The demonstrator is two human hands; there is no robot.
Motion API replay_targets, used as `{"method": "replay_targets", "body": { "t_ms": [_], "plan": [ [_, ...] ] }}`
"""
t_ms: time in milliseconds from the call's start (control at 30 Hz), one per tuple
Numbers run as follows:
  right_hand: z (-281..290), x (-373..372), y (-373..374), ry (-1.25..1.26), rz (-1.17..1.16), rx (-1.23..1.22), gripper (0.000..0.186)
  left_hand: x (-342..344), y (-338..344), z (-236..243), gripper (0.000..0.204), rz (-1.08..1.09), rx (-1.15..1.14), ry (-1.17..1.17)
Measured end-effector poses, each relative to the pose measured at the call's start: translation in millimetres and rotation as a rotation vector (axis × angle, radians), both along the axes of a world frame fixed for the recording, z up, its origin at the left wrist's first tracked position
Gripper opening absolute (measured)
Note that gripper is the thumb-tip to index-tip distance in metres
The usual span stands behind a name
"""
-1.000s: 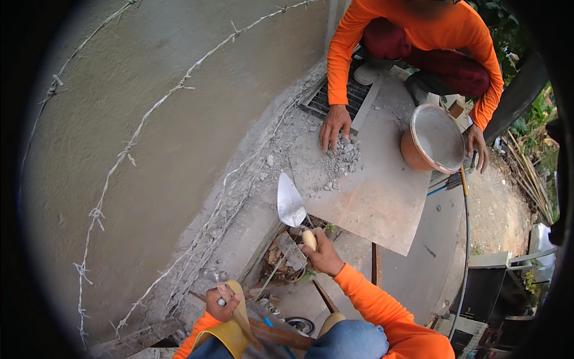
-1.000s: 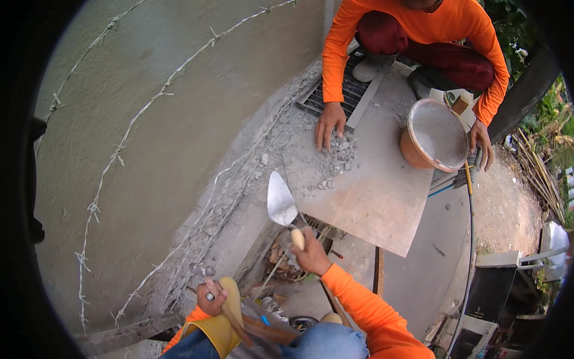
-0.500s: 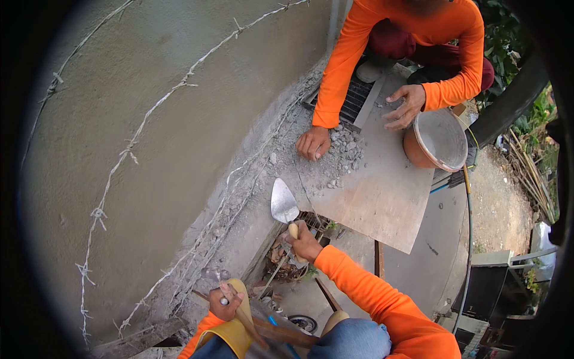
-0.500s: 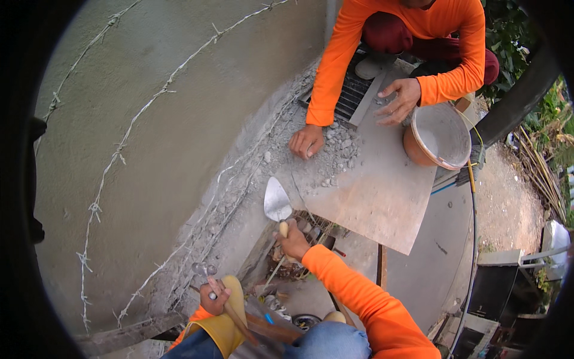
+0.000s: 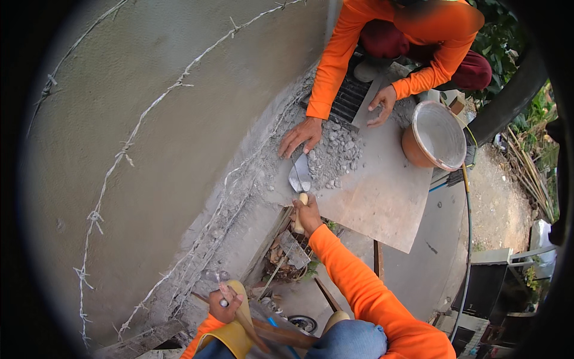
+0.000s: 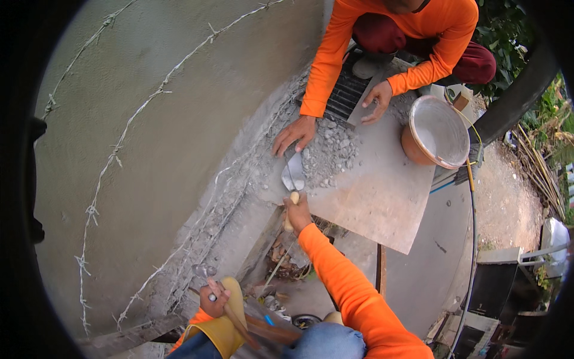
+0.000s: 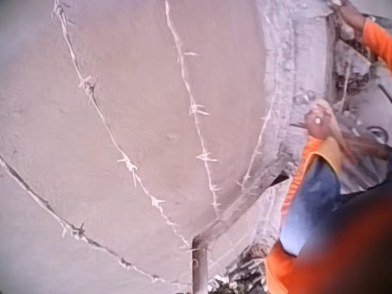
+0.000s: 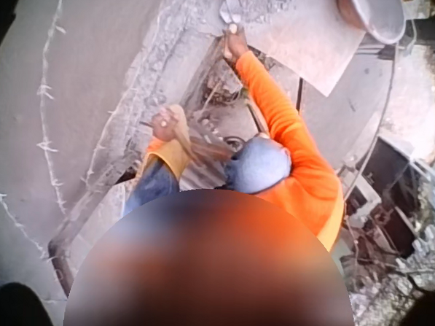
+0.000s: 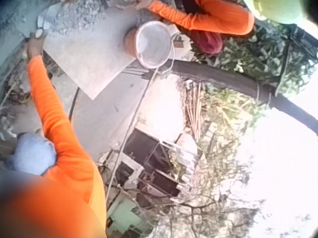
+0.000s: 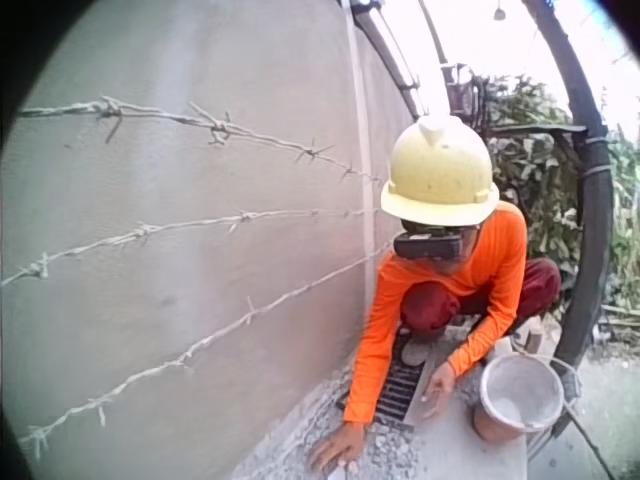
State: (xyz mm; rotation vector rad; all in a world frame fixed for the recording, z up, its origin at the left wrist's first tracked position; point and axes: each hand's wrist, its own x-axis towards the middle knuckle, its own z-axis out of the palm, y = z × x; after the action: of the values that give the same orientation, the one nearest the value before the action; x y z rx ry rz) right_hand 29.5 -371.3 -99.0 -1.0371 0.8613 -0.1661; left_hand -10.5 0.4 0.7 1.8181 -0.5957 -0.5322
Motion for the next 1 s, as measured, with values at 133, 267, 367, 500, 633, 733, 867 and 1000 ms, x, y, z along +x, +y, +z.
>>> {"method": "replay_targets", "body": {
  "t_ms": [133, 267, 367, 500, 633, 733, 867, 1000],
  "plan": [
    [12.5, -49.1, 16.5, 0.073, 0.26, -0.118, 0.039, -0.7, 0.7, -1.4, 0.026, 0.016, 0.008, -0.001],
    [7.4, -72.0, 42.8, 0.079, 0.519, -0.213, 0.038, -1.5, -3.8, 1.1, 0.025, 0.013, 0.007, -0.01],
    [5.1, -73.1, 40.2, 0.01, 0.564, -0.084, 0.036, -2.5, -7.9, 4.1, 0.024, -0.009, 0.034, -0.005],
    [14.4, -84.5, 25.5, 0.001, 0.491, -0.196, 0.034, -1.4, -10.0, 7.3, 0.024, -0.048, 0.028, 0.004],
    [21.7, -89.9, 1.8, 0.08, 0.765, -0.26, 0.029, -1.2, -8.1, 4.9, 0.024, -0.042, 0.049, 0.013],
    [25.9, -83.8, -22.9, 0.084, 0.469, -0.199, 0.029, -0.3, -7.4, 2.7, 0.024, -0.034, 0.053, -0.012],
    [36.8, -92.9, -41.6, 0.083, 0.538, -0.062, 0.03, 0.3, -9.4, 2.9, 0.024, -0.029, 0.069, -0.016],
    [38.9, -125.9, -27.0, -0.215, 0.759, -0.045, 0.037, 2.6, -15.5, 9.9, 0.024, -0.038, 0.073, 0.022]
  ]
}}
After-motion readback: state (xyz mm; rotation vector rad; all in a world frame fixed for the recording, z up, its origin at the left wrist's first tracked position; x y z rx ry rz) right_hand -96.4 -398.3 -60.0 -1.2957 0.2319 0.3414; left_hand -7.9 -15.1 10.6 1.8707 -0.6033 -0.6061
